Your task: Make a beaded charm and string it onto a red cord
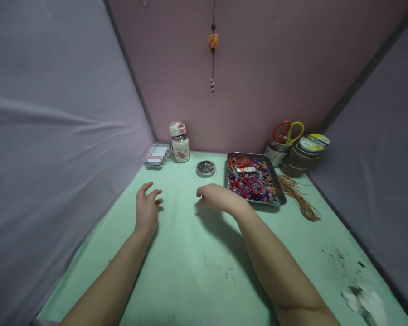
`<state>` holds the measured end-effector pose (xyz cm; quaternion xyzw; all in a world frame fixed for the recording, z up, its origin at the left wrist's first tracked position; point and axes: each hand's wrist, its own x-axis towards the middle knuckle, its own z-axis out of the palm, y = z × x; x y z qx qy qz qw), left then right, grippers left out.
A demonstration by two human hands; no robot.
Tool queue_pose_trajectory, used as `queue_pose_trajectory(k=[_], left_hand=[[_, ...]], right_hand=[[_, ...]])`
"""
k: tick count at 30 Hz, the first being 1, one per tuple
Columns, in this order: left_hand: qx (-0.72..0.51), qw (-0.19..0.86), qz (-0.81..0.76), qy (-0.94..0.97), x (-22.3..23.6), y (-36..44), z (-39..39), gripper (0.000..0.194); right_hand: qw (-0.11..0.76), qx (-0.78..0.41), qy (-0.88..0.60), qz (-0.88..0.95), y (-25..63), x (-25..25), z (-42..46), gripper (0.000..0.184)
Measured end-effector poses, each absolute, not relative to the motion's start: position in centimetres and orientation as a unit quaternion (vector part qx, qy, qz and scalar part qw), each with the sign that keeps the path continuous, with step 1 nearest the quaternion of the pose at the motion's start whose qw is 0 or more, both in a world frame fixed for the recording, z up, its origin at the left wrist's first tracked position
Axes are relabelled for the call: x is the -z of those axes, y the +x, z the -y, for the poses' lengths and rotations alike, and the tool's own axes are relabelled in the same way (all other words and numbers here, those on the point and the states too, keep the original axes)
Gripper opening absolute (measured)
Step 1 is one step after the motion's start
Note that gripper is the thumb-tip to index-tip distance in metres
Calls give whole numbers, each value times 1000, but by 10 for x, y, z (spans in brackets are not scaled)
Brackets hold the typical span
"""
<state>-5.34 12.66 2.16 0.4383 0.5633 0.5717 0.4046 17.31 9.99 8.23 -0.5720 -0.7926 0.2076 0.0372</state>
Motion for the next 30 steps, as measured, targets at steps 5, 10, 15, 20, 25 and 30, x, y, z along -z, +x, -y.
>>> queue_pose_trajectory(k=[5, 10, 15, 20, 25, 30], left_hand=[[-594, 387, -556, 434, -27, -49, -125, 27], [-585, 410, -551, 431, -33, -49, -121, 23], [-574, 413, -550, 444, -38, -52, -119, 18], [-577, 405, -549, 448, -40, -54, -119, 16], [-566, 413, -556, 447, -43, -54, -117, 18], [-577, 411, -552, 440, -46, -54, -118, 18]], right_hand=[[40, -19, -717, 696, 224, -95, -154, 27], [-14, 31, -768, 640, 248, -90, -224, 28], [-69, 36, -765, 639, 241, -62, -263, 35], [-114, -2, -790, 603, 237, -42, -282, 33], [-111, -9, -795, 597, 234, -35, -281, 35], [-75, 13, -797, 599, 239, -47, -267, 35]])
